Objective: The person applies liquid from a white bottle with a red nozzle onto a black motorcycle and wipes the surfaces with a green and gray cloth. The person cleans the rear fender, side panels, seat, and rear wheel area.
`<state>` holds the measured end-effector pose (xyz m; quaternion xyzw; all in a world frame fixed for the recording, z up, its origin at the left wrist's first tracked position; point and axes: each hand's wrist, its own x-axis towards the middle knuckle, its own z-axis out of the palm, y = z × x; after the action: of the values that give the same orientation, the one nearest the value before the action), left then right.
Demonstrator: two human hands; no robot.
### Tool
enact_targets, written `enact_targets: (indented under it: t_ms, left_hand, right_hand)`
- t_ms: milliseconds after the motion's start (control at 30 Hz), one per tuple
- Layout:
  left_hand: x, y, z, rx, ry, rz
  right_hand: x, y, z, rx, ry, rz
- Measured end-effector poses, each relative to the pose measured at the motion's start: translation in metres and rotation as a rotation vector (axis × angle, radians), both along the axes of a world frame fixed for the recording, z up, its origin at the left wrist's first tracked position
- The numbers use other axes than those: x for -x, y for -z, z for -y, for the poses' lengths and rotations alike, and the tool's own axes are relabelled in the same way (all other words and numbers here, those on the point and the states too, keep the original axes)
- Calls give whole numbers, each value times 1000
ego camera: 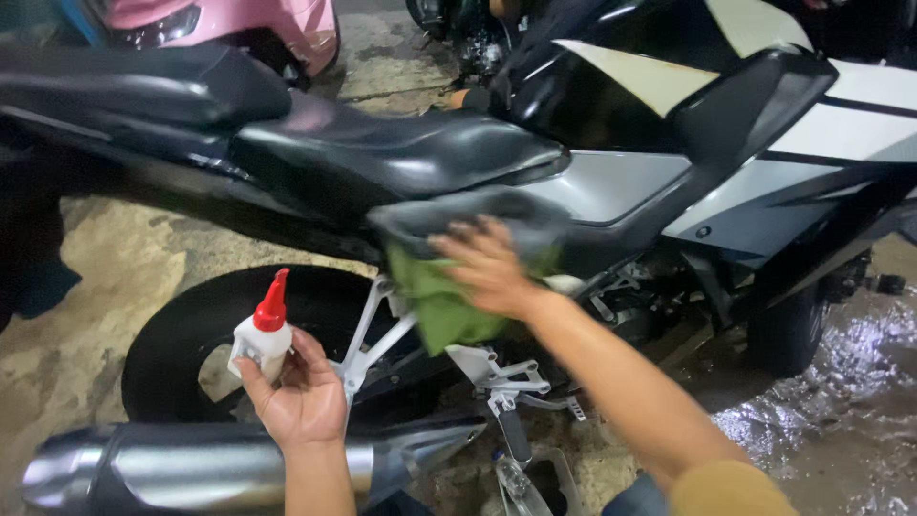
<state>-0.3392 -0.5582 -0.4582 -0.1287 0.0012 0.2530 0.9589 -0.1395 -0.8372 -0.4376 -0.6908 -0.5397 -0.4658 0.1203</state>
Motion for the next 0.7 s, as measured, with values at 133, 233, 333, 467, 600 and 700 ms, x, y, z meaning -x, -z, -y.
enact_targets:
  t_ms: [133,233,333,467,600,700]
  left_hand:
    - [7,6,-1,-38,-100,-135]
    - [11,11,1,-68,-76,-124]
    - [9,12,3,-101,-56,-129]
    - [11,15,6,-183,-50,-161]
    - [11,17,7,-129,-32,-208]
    - [8,15,7,-115,-30,-261]
  right_hand:
    - [39,15,94,151,567,-131]
    - [42,17,56,123,564,-214]
    - [19,13,-35,101,330,-96]
    - [-2,12,-73,-164,133,-53]
    - [1,2,38,-343,325,-199]
    - [3,-13,110,-327,782,-195]
